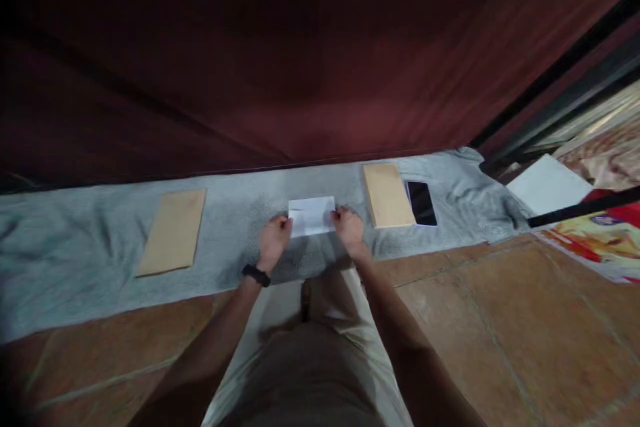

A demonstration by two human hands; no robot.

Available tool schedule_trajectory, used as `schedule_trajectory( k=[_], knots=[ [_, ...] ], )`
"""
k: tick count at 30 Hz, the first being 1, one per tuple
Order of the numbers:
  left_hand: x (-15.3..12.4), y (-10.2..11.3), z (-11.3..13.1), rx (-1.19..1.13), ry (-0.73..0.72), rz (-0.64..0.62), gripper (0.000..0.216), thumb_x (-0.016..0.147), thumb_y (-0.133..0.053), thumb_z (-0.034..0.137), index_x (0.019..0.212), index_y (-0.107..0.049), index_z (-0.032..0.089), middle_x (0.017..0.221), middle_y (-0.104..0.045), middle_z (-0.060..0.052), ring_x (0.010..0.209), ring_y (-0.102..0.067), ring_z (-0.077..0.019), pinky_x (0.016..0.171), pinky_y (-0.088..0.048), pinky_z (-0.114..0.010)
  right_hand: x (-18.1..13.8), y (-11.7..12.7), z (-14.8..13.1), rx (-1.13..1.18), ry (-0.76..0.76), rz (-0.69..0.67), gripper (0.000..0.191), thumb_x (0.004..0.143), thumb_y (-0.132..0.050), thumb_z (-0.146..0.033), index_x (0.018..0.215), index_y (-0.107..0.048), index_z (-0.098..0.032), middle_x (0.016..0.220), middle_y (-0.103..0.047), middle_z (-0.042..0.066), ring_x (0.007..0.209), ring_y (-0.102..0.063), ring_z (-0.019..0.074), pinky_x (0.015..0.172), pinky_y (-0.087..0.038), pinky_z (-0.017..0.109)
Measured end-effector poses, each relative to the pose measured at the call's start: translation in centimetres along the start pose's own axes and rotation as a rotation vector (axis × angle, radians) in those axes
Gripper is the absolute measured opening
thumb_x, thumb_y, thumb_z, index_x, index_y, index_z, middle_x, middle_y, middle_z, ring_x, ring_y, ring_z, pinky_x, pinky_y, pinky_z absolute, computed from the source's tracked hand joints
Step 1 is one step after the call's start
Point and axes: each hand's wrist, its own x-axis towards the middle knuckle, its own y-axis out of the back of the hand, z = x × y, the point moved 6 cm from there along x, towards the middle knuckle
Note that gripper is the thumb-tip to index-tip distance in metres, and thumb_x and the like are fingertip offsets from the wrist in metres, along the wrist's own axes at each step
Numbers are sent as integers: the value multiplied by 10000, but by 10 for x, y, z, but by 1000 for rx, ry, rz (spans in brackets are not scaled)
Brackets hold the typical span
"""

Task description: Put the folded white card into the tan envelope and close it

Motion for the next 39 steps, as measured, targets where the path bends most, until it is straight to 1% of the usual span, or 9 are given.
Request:
schedule_trajectory(
  k=[4, 8, 12, 15, 18, 21, 27, 36, 39],
  knots=[
    [5, 0, -3, -51, 29, 11, 314, 991, -486, 388, 986, -741, 205, 983, -776, -106, 897, -716, -241, 688, -437, -291, 6, 1, -1, -11, -11, -17, 360, 1046, -459, -484, 1125, -710, -239, 1075, -777, 96, 1038, -736, 245, 836, -524, 280],
    [7, -3, -8, -239, -29, 0, 304, 969, -501, 386, 922, -729, 192, 859, -756, -70, 778, -695, -199, 654, -443, -269, 8, 1, -2, 3, -20, -11, 376, 1042, -458, -507, 1123, -715, -245, 1049, -779, 101, 1035, -737, 249, 833, -525, 287],
    [5, -12, -16, -534, -68, -105, 255, 919, -554, 379, 950, -719, 187, 771, -720, -18, 639, -650, -155, 607, -468, -252, 9, 1, -3, 18, -33, -12, 380, 1041, -465, -505, 1124, -719, -235, 1029, -778, 105, 1032, -735, 243, 831, -523, 282],
    [5, -15, -17, -624, -66, -156, 200, 876, -609, 350, 931, -723, 195, 787, -727, -6, 642, -647, -146, 611, -486, -247, 11, 1, -3, 14, -37, -6, 386, 1039, -467, -510, 1115, -719, -227, 1032, -776, 108, 1026, -736, 250, 833, -525, 293],
    [7, -18, -18, -572, -20, -157, 162, 874, -616, 316, 905, -731, 205, 784, -733, -4, 644, -652, -143, 618, -485, -245, 12, 1, -2, 16, -38, 4, 382, 1043, -459, -506, 1129, -710, -232, 1046, -773, 105, 1021, -737, 254, 827, -528, 302],
    [11, -19, -17, -469, 14, -125, 154, 883, -620, 302, 908, -734, 202, 775, -735, -12, 661, -666, -148, 628, -474, -244, 13, 2, -3, 15, -43, 11, 380, 1050, -448, -497, 1152, -699, -231, 1051, -771, 105, 1030, -734, 249, 830, -526, 300],
    [13, -16, -15, -330, 39, -76, 193, 901, -624, 344, 951, -747, 204, 798, -752, -37, 770, -704, -178, 675, -467, -250, 15, 2, -8, -15, -49, 37, 415, 1072, -380, -496, 1181, -675, -224, 1052, -771, 110, 1024, -734, 234, 838, -512, 293],
    [11, -5, -6, -211, 97, -60, 209, 908, -617, 354, 979, -768, 229, 1005, -787, -61, 931, -719, -201, 768, -481, -258, 17, 2, -14, -52, -29, 95, 421, 1080, -347, -492, 1202, -635, -210, 1007, -761, 122, 957, -736, 242, 824, -501, 315],
    [11, -3, -5, -189, 118, -65, 215, 909, -613, 361, 981, -770, 233, 1029, -790, -58, 952, -723, -206, 773, -483, -255, 16, 1, -13, -47, -26, 117, 396, 1087, -344, -455, 1209, -619, -198, 998, -749, 122, 922, -726, 240, 810, -494, 320]
  ],
)
